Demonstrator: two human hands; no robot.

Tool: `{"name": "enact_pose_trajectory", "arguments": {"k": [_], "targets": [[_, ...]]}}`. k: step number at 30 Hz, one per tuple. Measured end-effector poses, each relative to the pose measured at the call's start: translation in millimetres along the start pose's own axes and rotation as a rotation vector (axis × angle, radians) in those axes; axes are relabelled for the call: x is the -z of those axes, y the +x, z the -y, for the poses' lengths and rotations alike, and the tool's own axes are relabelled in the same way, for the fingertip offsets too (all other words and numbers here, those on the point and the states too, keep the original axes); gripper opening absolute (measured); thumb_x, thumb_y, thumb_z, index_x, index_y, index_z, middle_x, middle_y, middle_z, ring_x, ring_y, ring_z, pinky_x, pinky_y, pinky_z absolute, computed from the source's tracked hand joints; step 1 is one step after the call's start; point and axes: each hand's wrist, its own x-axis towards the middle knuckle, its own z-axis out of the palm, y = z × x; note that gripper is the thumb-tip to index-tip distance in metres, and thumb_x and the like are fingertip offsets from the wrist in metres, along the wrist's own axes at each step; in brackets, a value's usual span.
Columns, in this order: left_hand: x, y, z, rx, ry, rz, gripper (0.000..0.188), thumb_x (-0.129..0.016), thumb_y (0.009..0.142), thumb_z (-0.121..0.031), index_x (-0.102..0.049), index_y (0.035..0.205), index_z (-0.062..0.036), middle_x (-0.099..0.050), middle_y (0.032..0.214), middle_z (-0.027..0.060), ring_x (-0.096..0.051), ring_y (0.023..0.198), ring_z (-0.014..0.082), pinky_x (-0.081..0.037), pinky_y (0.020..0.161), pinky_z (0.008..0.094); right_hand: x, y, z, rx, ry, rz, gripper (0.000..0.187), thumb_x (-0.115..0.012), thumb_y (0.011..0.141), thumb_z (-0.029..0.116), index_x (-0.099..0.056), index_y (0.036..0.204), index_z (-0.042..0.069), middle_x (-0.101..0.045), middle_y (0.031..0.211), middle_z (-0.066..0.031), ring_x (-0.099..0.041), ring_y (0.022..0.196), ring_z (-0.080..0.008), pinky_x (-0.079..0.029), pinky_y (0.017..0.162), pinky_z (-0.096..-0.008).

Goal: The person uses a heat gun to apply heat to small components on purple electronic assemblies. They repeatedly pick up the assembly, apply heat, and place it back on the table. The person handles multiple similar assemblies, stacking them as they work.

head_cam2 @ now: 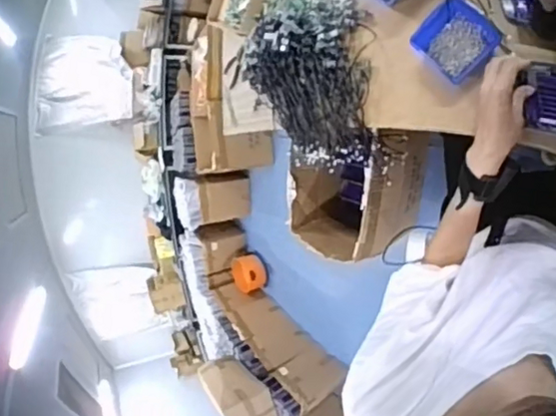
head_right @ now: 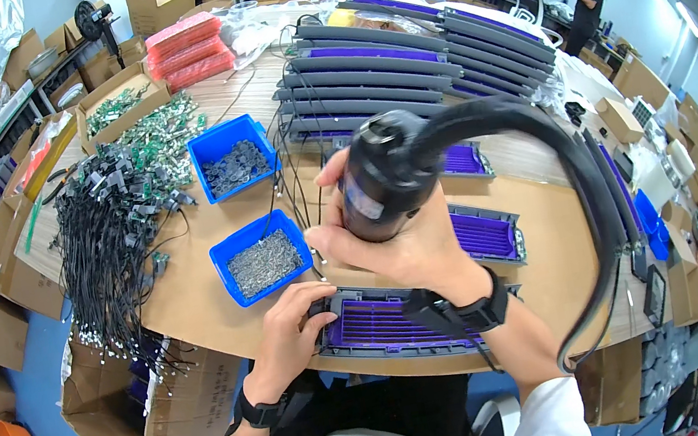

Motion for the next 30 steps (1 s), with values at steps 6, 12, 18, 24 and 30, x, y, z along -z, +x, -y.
{"name": "enact_pose_trajectory", "arguments": {"k": [6,12,18,24,30], "targets": [[1.2,-0.2,0.0,-0.007,0.009,-0.007,0.033,-0.071,0.076,0.002,-0.063,0.107,-0.0017,-0.064,0.107,0.0118,-0.063,0.093,0.0298,-0.052,0.073,0.0323,-27.2,9.1,-25.0,0.113,0.125,-0.033,0.042,-0.066,0.075,-0.008,-0.043,0.108,0.002,-0.055,0.065,-0.0072,-0.056,0.058,-0.0147,-0.049,0.059,-0.0275],[0.2,-2.2,-1.8,0.067,-0.016,-0.007,0.032,-0.07,0.078,0.0,-0.063,0.109,-0.0038,-0.064,0.108,0.0113,-0.063,0.089,0.028,-0.052,0.067,0.0304,-39.6,8.6,-44.2,0.059,0.172,-0.113,0.034,-0.072,0.076,-0.004,-0.054,0.105,0.001,-0.061,0.07,-0.0028,-0.057,0.062,-0.0053,-0.046,0.055,-0.0203],[1.8,-1.7,-4.0,0.085,-0.027,0.002,0.032,-0.07,0.078,0.001,-0.063,0.109,-0.0036,-0.064,0.107,0.0111,-0.063,0.083,0.0259,-0.05,0.063,0.0276,-46.0,6.9,-51.3,0.036,0.117,-0.102,0.039,-0.068,0.076,-0.008,-0.047,0.108,0.002,-0.058,0.067,-0.0058,-0.057,0.057,-0.0107,-0.045,0.053,-0.0229],[2.5,-2.3,-6.3,0.162,-0.097,0.048,0.033,-0.067,0.078,0.001,-0.061,0.11,-0.0025,-0.062,0.111,0.0144,-0.057,0.104,0.0357,-0.048,0.087,0.0408,-45.0,5.3,-50.5,-0.032,0.157,-0.119,0.033,-0.074,0.076,-0.001,-0.056,0.104,0.001,-0.062,0.072,-0.0018,-0.058,0.065,-0.0052,-0.047,0.059,-0.0215],[2.6,-2.5,-7.0,0.157,-0.096,0.043,0.033,-0.067,0.079,0.002,-0.061,0.111,-0.0026,-0.061,0.111,0.0153,-0.057,0.104,0.0365,-0.048,0.086,0.0412,-45.2,6.3,-55.4,0.006,0.176,-0.122,0.032,-0.074,0.076,-0.001,-0.056,0.103,0.001,-0.063,0.072,-0.0022,-0.058,0.065,-0.0055,-0.047,0.058,-0.0211]]}}
